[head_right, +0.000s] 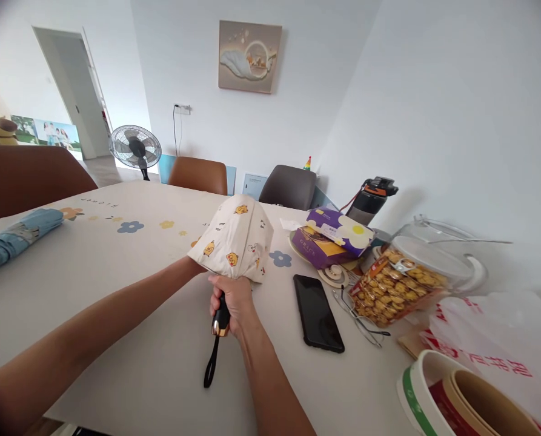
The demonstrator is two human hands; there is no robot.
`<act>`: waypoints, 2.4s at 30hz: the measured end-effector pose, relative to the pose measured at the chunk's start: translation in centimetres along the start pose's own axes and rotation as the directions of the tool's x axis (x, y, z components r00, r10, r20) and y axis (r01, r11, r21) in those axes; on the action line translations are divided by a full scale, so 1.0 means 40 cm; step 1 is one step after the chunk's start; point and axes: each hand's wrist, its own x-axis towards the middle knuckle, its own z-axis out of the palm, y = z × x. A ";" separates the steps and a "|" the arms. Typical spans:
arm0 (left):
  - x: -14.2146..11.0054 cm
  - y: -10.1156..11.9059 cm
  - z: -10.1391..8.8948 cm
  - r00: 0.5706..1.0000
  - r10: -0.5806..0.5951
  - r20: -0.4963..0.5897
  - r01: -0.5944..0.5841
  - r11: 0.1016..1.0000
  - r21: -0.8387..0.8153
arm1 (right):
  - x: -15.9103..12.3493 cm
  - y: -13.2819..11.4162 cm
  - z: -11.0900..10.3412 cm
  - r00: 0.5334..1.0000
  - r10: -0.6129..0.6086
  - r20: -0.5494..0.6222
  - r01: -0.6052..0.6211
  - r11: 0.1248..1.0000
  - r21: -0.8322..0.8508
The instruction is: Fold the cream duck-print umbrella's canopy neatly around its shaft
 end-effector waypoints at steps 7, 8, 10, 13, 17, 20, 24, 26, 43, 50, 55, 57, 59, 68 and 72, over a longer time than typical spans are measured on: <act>-0.093 0.067 -0.094 0.962 -0.250 0.107 0.266 0.948 -0.176 | 0.002 -0.019 -0.010 0.999 0.007 -0.046 -0.004 0.998 0.060; -0.112 0.073 -0.097 0.959 -0.253 0.131 0.275 0.943 -0.188 | 0.004 -0.016 -0.011 0.999 0.021 -0.039 -0.019 0.998 0.055; -0.144 0.076 -0.092 0.958 -0.247 0.143 0.269 0.948 -0.169 | 0.007 -0.008 -0.012 0.999 0.040 -0.020 -0.039 0.999 0.036; -0.166 0.063 -0.078 0.976 -0.211 0.047 0.215 0.972 -0.097 | 0.010 -0.004 -0.015 0.998 0.067 0.022 -0.067 0.998 0.012; -0.168 0.058 -0.085 0.988 -0.145 -0.046 0.146 0.989 0.011 | 0.011 -0.014 -0.023 0.991 0.115 0.068 -0.119 0.992 0.052; -0.167 0.075 -0.105 0.993 -0.118 -0.031 0.121 0.986 0.114 | 0.013 -0.023 -0.031 0.988 0.146 0.046 -0.150 0.982 0.113; -0.168 0.090 -0.123 0.984 -0.175 0.030 0.169 0.975 0.142 | 0.015 -0.029 -0.037 0.982 0.189 -0.013 -0.187 0.976 0.116; -0.168 0.092 -0.129 0.979 -0.192 0.073 0.181 0.974 0.135 | 0.014 -0.031 -0.035 0.982 0.179 -0.062 -0.174 0.982 0.074; -0.171 0.091 -0.132 0.978 -0.183 0.097 0.174 0.980 0.098 | 0.018 -0.023 -0.031 0.986 0.133 -0.096 -0.129 0.991 0.045; -0.180 0.100 -0.124 0.984 -0.145 0.107 0.133 0.985 0.111 | 0.020 -0.024 -0.033 0.983 0.162 -0.086 -0.156 0.985 0.068; -0.188 0.114 -0.116 0.985 -0.110 0.133 0.093 0.987 0.128 | 0.020 -0.025 -0.034 0.981 0.183 -0.066 -0.177 0.981 0.083; -0.186 0.116 -0.120 0.984 -0.111 0.139 0.092 0.986 0.139 | 0.021 -0.025 -0.033 0.980 0.190 -0.054 -0.184 0.978 0.096; -0.180 0.111 -0.129 0.980 -0.145 0.135 0.120 0.977 0.178 | 0.022 -0.024 -0.032 0.981 0.185 -0.064 -0.178 0.979 0.102; -0.160 0.041 -0.144 0.966 -0.259 -0.001 0.240 0.890 0.389 | 0.014 0.006 -0.013 0.993 0.063 -0.096 -0.070 0.995 -0.075; -0.166 0.031 -0.122 0.981 -0.160 -0.108 0.193 0.844 0.500 | -0.003 0.006 0.007 0.995 0.009 -0.094 -0.021 0.992 -0.127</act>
